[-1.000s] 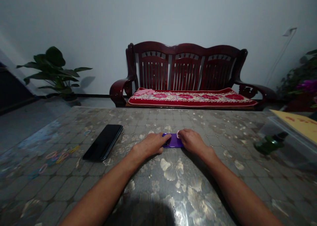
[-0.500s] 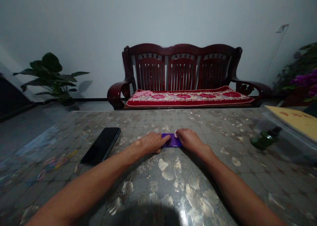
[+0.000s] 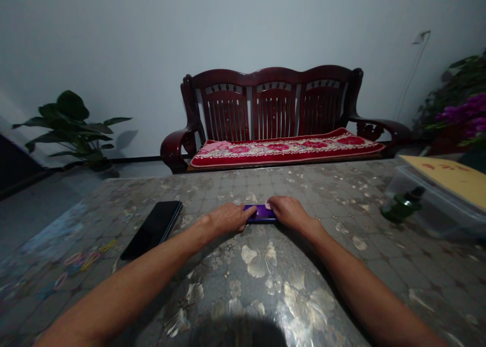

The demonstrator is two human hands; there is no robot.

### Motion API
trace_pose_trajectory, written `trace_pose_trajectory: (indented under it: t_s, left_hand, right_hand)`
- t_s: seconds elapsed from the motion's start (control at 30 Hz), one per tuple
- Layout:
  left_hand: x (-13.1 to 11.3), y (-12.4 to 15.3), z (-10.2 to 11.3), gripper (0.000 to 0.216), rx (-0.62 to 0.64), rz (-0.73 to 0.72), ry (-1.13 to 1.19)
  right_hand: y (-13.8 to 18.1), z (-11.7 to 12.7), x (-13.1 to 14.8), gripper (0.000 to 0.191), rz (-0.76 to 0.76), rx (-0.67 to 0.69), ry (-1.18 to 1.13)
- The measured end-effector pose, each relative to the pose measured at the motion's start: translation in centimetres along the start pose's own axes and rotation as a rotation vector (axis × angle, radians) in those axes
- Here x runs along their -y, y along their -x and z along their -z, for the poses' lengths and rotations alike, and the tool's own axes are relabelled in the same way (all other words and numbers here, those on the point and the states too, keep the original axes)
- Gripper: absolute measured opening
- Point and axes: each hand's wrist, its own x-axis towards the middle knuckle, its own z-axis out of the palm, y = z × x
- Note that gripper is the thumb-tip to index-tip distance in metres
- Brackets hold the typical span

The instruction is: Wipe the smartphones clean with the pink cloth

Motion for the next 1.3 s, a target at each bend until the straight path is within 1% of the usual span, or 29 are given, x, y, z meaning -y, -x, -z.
trace_pose_trajectory:
  t_s: [0.1, 0.2, 0.3, 0.43, 0.53, 0.6, 0.7, 0.87, 0.93, 1.07, 1.2, 1.3]
  left_hand:
    - [0.2, -0.1, 0.2, 0.041, -0.019, 0.015, 0.049]
    - [0.6, -0.2, 0.3, 0.035, -0.020, 0.031, 0.073]
    - [1.1, -0.4, 0.3, 0.031, -0.013, 0.038, 0.075]
    - [1.8, -0.5, 0.4, 0.025, -0.050, 0.061, 0.173]
    - [2.4, -0.5, 0.6, 0.023, -0.060, 0.054, 0.233]
    - [2.7, -0.5, 0.6, 0.025, -0.063, 0.059, 0.265]
    - [3.3, -0.5, 0.4, 0.028, -0.089, 0.071, 0.331]
    - [4.2, -0.7, -0.3, 0.030, -0.153, 0.085, 0.438]
    - [4.3, -0.9, -0.4, 0.028, -0.163, 0.095, 0.455]
    - [4.5, -1.3, -0.6, 0.030, -0.180, 0.134, 0.458]
    - [5.0, -1.9, -1.2, 0.033, -0.218, 0.184, 0.444]
    - [5.3, -2.4, -1.4, 0.032, -0.245, 0.198, 0.479]
  right_hand:
    - [-0.3, 0.1, -0.8, 0.030, -0.006, -0.014, -0.071]
    - [-0.4, 0.3, -1.6, 0.029, -0.001, -0.028, -0.194]
    - [-0.4, 0.6, -2.0, 0.031, 0.021, -0.071, -0.305]
    - [-0.2, 0.9, -1.7, 0.031, 0.090, -0.111, -0.384]
    - [0.0, 1.2, -1.1, 0.032, 0.112, -0.172, -0.417]
    - [0.1, 1.3, -0.8, 0.031, 0.116, -0.206, -0.432]
    - [0.2, 1.3, -0.7, 0.030, 0.156, -0.209, -0.413]
    - [0.3, 1.0, -1.4, 0.031, 0.269, -0.227, -0.288]
    - [0.4, 0.9, -2.0, 0.031, 0.289, -0.241, -0.247]
    - [0.5, 1.2, -2.9, 0.032, 0.253, -0.276, -0.262]
    - [0.6, 1.4, -3.5, 0.036, 0.220, -0.272, -0.312]
    - [0.4, 1.2, -3.9, 0.037, 0.205, -0.278, -0.346]
